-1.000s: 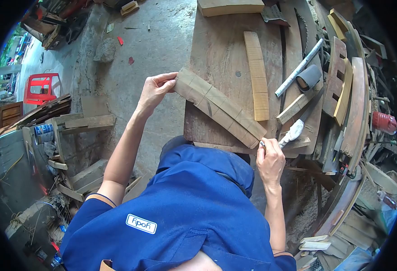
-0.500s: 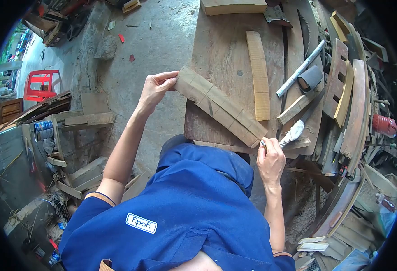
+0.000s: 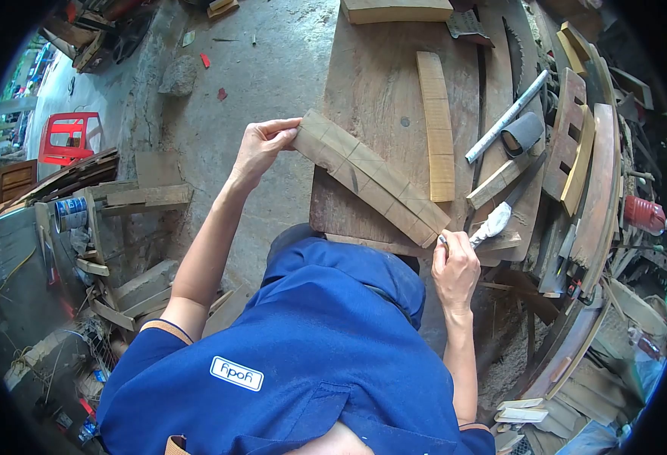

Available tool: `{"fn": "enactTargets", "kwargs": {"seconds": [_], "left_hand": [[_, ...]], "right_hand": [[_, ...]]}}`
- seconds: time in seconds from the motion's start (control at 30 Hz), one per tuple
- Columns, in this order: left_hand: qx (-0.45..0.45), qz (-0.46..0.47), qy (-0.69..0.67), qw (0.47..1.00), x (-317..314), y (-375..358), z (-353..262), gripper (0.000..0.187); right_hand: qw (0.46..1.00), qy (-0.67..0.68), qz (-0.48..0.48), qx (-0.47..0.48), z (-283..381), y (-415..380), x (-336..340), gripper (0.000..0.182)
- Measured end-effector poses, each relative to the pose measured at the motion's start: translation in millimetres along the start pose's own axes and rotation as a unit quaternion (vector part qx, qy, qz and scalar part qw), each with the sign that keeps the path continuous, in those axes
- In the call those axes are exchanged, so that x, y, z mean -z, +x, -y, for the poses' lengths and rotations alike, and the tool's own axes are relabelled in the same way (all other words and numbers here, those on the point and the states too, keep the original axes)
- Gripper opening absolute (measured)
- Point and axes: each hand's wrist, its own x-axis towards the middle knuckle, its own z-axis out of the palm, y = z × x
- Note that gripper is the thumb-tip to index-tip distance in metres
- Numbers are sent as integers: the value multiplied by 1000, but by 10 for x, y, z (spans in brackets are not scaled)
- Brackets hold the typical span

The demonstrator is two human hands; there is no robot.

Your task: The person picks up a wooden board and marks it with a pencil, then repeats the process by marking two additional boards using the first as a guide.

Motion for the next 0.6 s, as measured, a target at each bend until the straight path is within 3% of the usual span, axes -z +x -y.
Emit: {"fn": "enactTargets", "kwargs": {"seconds": [0.6], "left_hand": [[-5,-8,-6,1000,-16,-30,17,27]], "right_hand": [[1000,-2,4,-10,-5,-14,-12,17]]}}
